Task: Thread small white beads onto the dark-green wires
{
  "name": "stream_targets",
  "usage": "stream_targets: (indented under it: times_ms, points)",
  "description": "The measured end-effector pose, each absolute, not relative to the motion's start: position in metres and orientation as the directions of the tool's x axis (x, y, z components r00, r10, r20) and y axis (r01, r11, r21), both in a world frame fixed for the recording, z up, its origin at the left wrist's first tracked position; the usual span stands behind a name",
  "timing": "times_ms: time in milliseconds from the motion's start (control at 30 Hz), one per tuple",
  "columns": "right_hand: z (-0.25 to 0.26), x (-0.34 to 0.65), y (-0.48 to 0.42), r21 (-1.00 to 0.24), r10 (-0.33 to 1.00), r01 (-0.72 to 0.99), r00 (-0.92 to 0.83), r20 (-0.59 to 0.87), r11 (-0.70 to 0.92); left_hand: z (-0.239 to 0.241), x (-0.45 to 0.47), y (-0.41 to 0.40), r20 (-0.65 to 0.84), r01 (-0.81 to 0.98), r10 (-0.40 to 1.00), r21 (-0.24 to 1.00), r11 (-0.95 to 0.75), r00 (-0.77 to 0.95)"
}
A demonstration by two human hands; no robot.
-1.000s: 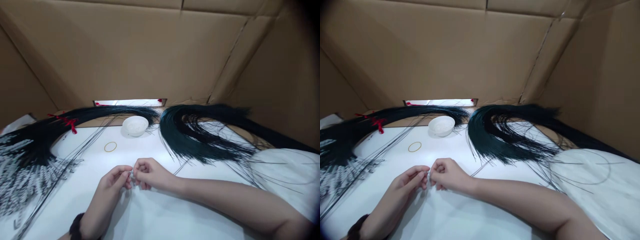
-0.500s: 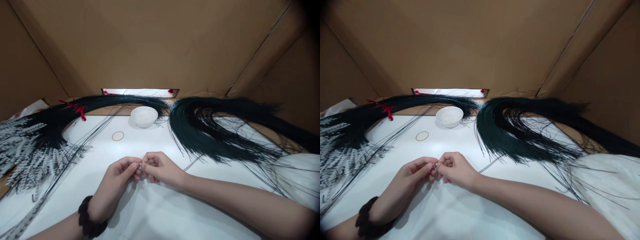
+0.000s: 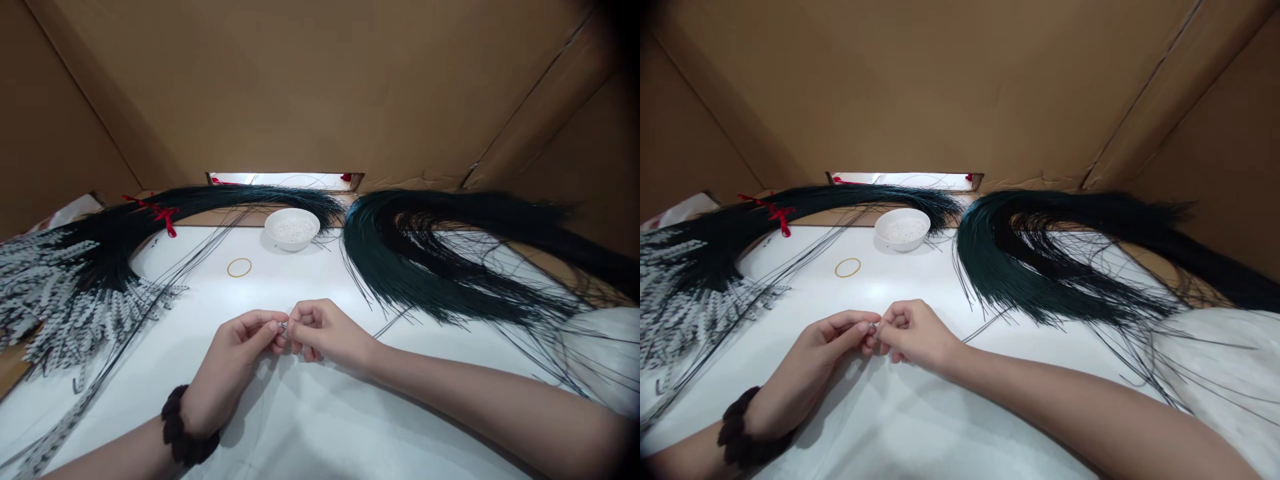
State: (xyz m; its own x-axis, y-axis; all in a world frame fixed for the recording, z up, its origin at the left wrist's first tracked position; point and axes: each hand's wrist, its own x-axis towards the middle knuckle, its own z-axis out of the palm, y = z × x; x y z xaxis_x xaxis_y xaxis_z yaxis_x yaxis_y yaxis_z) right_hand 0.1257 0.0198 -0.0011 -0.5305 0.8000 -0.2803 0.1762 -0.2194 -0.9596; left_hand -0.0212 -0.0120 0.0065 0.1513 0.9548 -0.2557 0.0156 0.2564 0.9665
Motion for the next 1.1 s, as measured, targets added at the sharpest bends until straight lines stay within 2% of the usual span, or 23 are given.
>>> stream_targets:
  times_ms: [867,1100]
  points:
    - [-0.0015,0.1257,0.0173,-0.958,0.816,0.186,-0.502,-0.285,-0.220,0.0056,-0.0217,-0.0098,-0.277,0.090,0.954,0.959,0.268,0.111]
    - [-0.0070,0.1259,0.0140,-0.971,0.839,0.202,-0.501,-0.212,-0.124,0.0098,-0.0220,-0.0114,-0.259,0.169,0.962,0.956,0.242,0.087]
